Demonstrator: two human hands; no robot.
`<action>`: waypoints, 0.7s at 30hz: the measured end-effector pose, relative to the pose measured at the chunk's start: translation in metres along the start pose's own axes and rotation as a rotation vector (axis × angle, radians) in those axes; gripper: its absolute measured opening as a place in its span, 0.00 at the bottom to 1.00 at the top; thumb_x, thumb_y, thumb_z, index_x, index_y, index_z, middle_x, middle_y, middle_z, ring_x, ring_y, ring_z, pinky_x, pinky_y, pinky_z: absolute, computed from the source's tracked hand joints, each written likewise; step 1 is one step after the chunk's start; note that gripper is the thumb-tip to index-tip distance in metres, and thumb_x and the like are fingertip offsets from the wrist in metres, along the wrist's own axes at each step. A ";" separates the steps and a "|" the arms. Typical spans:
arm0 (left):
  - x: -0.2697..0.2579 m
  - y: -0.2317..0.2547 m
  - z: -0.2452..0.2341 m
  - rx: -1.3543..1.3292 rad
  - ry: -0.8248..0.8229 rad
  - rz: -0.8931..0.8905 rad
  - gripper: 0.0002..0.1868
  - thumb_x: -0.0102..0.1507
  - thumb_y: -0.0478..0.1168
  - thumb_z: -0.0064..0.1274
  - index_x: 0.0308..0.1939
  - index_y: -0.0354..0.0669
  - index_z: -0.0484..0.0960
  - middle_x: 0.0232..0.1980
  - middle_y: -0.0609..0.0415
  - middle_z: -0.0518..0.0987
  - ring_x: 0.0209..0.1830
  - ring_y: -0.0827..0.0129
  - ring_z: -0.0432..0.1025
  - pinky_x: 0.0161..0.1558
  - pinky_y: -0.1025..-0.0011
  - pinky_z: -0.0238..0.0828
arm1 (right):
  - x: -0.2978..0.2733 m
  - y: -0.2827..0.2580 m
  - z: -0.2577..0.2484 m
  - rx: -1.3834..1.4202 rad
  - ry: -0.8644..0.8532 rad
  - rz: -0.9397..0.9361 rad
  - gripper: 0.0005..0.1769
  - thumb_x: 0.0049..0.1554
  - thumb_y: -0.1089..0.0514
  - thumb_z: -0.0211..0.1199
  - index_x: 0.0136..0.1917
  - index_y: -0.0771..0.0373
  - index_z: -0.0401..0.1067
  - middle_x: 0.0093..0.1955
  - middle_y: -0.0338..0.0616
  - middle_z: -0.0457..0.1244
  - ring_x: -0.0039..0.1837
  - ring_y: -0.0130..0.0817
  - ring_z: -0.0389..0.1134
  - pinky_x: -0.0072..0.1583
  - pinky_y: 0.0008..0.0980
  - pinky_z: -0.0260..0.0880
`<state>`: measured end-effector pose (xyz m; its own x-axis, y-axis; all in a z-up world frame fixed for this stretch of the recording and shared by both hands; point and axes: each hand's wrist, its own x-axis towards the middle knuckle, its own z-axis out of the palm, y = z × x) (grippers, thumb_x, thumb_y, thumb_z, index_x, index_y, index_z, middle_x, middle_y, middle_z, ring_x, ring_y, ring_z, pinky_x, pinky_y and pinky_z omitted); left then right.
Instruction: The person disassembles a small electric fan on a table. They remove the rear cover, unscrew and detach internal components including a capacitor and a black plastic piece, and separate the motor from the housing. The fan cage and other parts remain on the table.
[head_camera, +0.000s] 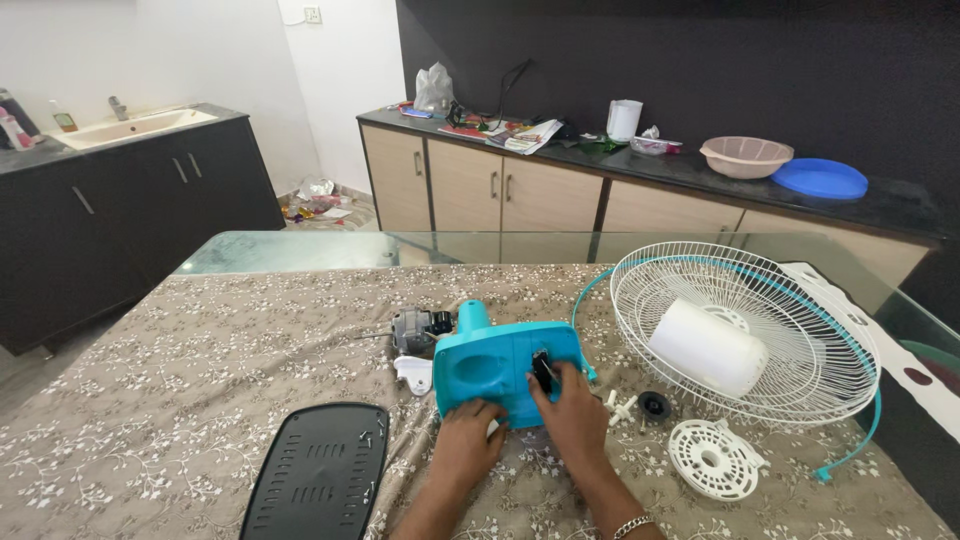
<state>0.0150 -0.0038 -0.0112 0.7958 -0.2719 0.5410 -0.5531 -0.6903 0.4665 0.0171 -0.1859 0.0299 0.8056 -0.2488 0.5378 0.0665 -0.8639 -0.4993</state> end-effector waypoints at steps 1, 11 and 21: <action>0.000 0.000 0.001 -0.002 0.001 0.001 0.08 0.59 0.41 0.60 0.41 0.46 0.84 0.43 0.50 0.81 0.49 0.53 0.75 0.53 0.54 0.68 | 0.000 0.000 -0.001 -0.007 0.007 -0.012 0.28 0.55 0.32 0.62 0.55 0.56 0.71 0.48 0.47 0.70 0.42 0.50 0.74 0.40 0.45 0.73; 0.003 0.012 0.001 0.097 0.109 0.036 0.09 0.59 0.43 0.59 0.40 0.45 0.84 0.42 0.49 0.82 0.47 0.52 0.75 0.51 0.52 0.64 | -0.004 -0.007 -0.009 -0.076 -0.028 -0.042 0.25 0.59 0.34 0.59 0.54 0.55 0.72 0.49 0.44 0.68 0.43 0.47 0.74 0.41 0.43 0.73; 0.030 0.051 0.014 -0.463 0.089 -0.251 0.31 0.63 0.39 0.57 0.68 0.36 0.68 0.58 0.42 0.79 0.56 0.54 0.77 0.56 0.59 0.74 | 0.006 0.026 -0.017 0.296 0.250 -0.052 0.21 0.63 0.44 0.60 0.61 0.61 0.73 0.56 0.47 0.67 0.58 0.42 0.70 0.54 0.40 0.72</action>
<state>0.0137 -0.0562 0.0190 0.9047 -0.0645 0.4210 -0.4153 -0.3530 0.8384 0.0133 -0.2176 0.0316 0.6307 -0.3383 0.6984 0.3004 -0.7234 -0.6217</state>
